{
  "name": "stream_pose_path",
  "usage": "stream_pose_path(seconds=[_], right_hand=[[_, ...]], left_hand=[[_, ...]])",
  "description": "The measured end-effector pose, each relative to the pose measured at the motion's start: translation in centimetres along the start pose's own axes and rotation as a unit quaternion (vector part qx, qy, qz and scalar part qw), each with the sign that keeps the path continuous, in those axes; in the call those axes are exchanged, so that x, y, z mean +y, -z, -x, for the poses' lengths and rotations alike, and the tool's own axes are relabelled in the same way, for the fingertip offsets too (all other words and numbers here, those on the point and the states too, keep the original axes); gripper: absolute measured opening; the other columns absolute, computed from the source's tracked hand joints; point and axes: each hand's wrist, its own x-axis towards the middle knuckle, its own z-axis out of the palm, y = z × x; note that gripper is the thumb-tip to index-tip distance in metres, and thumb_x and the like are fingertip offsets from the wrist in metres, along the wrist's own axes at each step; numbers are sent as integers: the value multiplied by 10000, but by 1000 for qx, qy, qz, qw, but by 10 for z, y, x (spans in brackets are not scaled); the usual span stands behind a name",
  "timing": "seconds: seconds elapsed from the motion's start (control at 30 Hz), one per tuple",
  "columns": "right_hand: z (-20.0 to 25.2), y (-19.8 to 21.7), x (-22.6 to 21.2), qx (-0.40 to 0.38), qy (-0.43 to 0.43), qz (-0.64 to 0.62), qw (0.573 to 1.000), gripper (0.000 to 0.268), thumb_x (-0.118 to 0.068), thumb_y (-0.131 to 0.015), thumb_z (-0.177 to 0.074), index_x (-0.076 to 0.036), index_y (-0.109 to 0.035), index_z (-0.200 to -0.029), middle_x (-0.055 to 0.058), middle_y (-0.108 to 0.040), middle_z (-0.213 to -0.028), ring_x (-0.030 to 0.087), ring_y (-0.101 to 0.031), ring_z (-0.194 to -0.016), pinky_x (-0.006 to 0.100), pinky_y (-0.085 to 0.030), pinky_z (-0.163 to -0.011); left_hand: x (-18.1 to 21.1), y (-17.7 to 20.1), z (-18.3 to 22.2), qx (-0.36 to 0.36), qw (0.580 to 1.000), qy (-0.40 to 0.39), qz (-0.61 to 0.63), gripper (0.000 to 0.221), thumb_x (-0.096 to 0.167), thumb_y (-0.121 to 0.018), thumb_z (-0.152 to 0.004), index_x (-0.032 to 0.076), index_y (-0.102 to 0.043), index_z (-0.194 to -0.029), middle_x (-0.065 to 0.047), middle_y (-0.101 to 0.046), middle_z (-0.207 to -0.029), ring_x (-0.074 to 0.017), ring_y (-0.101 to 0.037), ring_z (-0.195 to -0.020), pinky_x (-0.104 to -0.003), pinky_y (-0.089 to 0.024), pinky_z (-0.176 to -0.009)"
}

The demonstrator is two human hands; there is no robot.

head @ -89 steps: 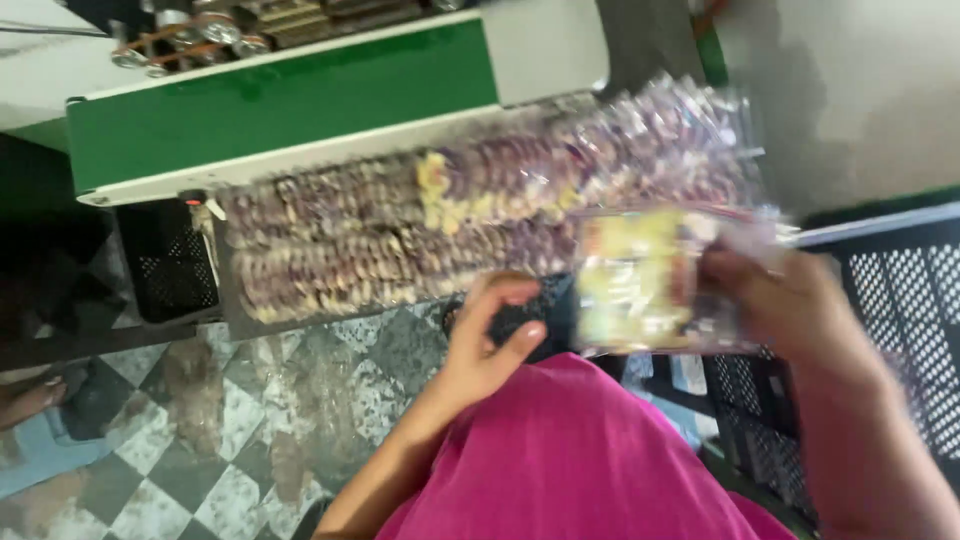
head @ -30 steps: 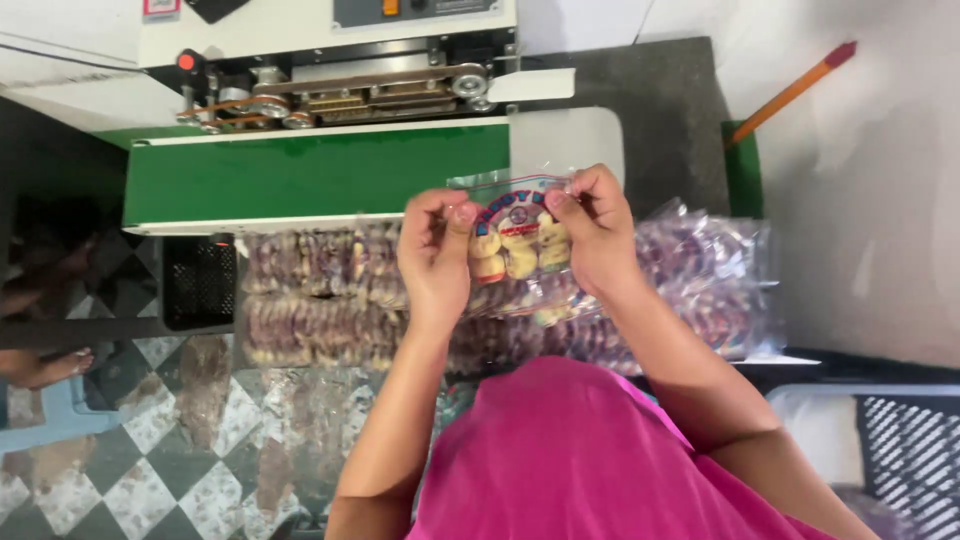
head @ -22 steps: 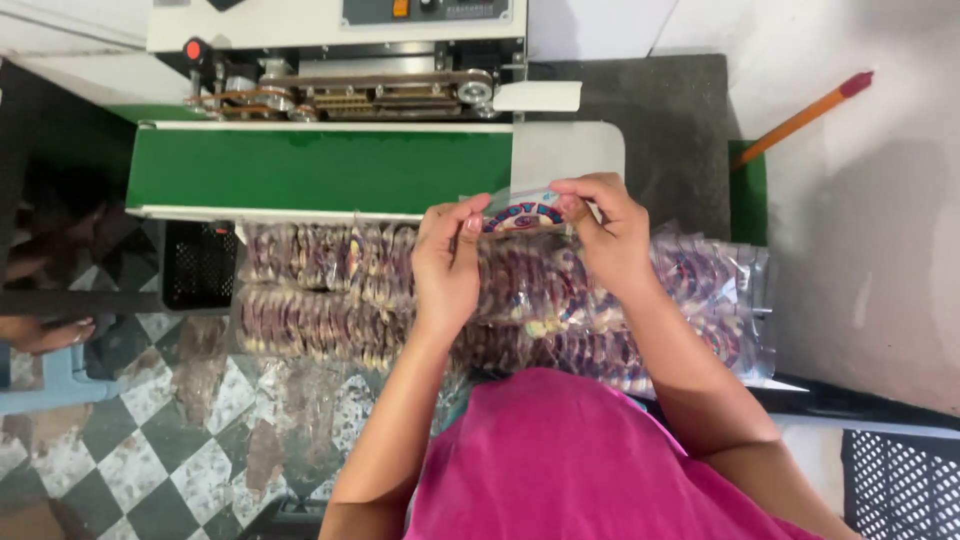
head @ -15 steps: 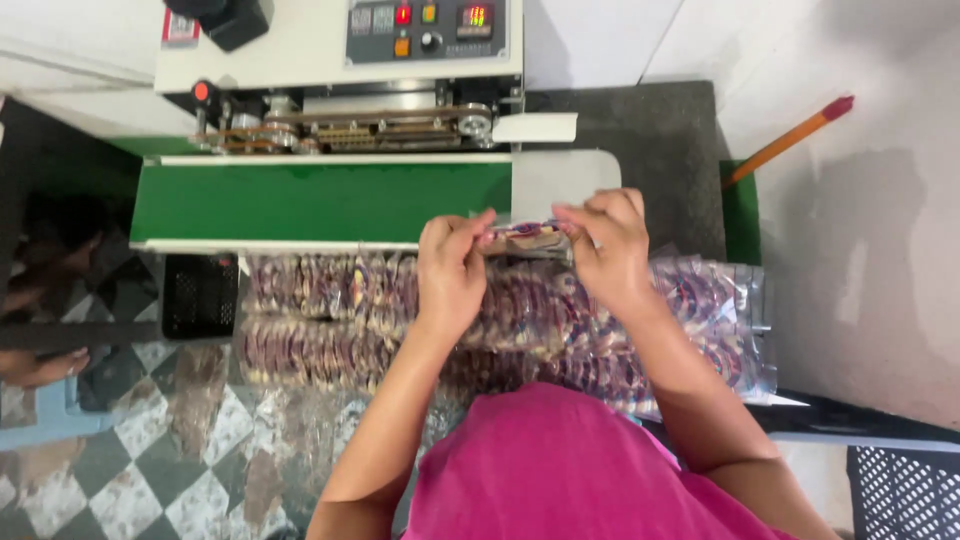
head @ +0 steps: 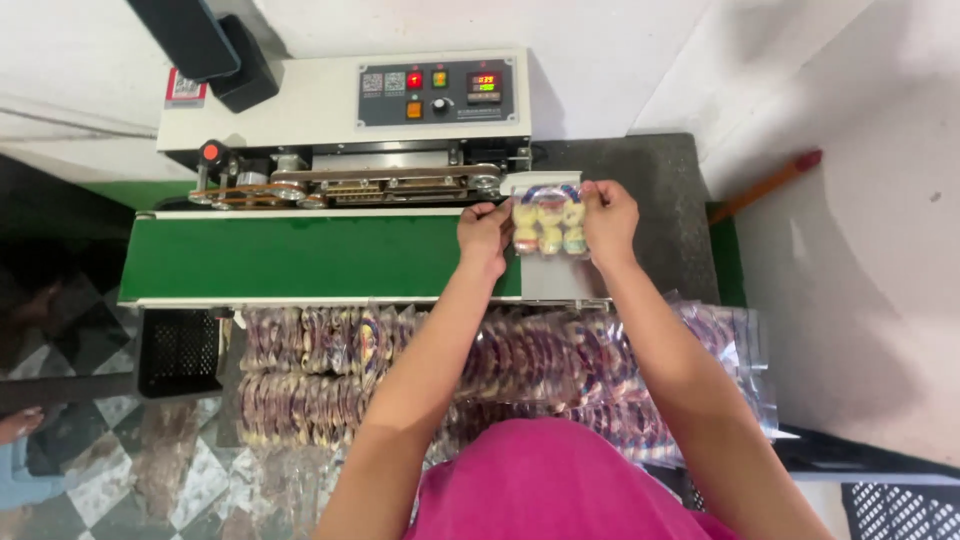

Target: The person places small, round, light-colored snacks into clear plastic bags and feeds them onto a conveyor belt sealing machine. The person repeatedly picks up snacks, places them into bags, and moves the sealed packages along the belt.

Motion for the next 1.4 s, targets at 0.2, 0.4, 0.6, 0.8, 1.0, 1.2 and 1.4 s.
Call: stream_pose_path(seconds=[0.2, 0.4, 0.6, 0.8, 1.0, 1.2, 1.4], right_hand=[[-22, -61, 18, -47, 2, 36, 998, 108, -213, -779, -933, -126, -801, -873, 107, -734, -733, 291, -730, -723, 420, -562, -678], [0, -46, -28, -109, -39, 0, 993, 79, -119, -751, -902, -57, -743, -950, 139, -770, -848, 195, -695, -458, 267, -538, -317], [1, -45, -2, -110, 16, -23, 994, 69, -133, -769, -967, -71, -752, -942, 126, -749, -805, 194, -701, -482, 279, -535, -327], [63, 26, -46, -175, -24, -47, 983, 120, -150, -719, -1029, -30, -726, -1033, 146, -679, -886, 193, -678, -505, 268, -554, -344], [135, 83, -94, -215, -62, -48, 974, 88, -104, -682, -1029, -64, -750, -991, 100, -626, -649, 154, -606, -495, 276, -560, -441], [192, 107, -136, -380, 85, -123, 913, 318, 47, -805, -850, -53, -794, -1152, 158, -766, -982, 298, -764, -922, 433, -624, -858], [194, 67, -125, -331, 88, -249, 906, 504, 122, -627, -864, 112, -571, -1365, 313, -562, -1411, 380, -648, -1174, 572, -500, -1078]], left_hand=[[106, 70, 71, -131, 947, -237, -171, 240, -98, -692, -950, 54, -754, -1125, -142, -762, -1107, -258, -746, -1084, -411, -641, -889], [197, 216, 132, -139, 737, -327, -575, 310, -33, -637, -977, 181, -822, -1105, -112, -789, -1065, -377, -720, -1104, -476, -531, -999], [166, 262, 121, -143, 679, -309, -651, 338, 72, -771, -877, 168, -801, -1200, -203, -746, -1039, -491, -693, -1055, -571, -520, -984], [165, 258, 110, -170, 688, -325, -626, 419, 191, -830, -888, 271, -771, -1295, -185, -653, -1000, -489, -672, -1023, -563, -519, -953], [170, 269, 80, -202, 660, -396, -605, 90, 224, -838, -911, 236, -782, -980, -111, -671, -1054, -398, -691, -1099, -490, -514, -1012], [227, 180, 217, -243, 711, -379, -541, 68, 177, -703, -1034, 152, -661, -1082, -133, -756, -1020, -406, -718, -1104, -525, -531, -1001], [179, 105, 241, -175, 859, -415, -244, 131, 110, -816, -968, 92, -723, -1058, -33, -695, -781, -122, -699, -749, -268, -604, -737]])
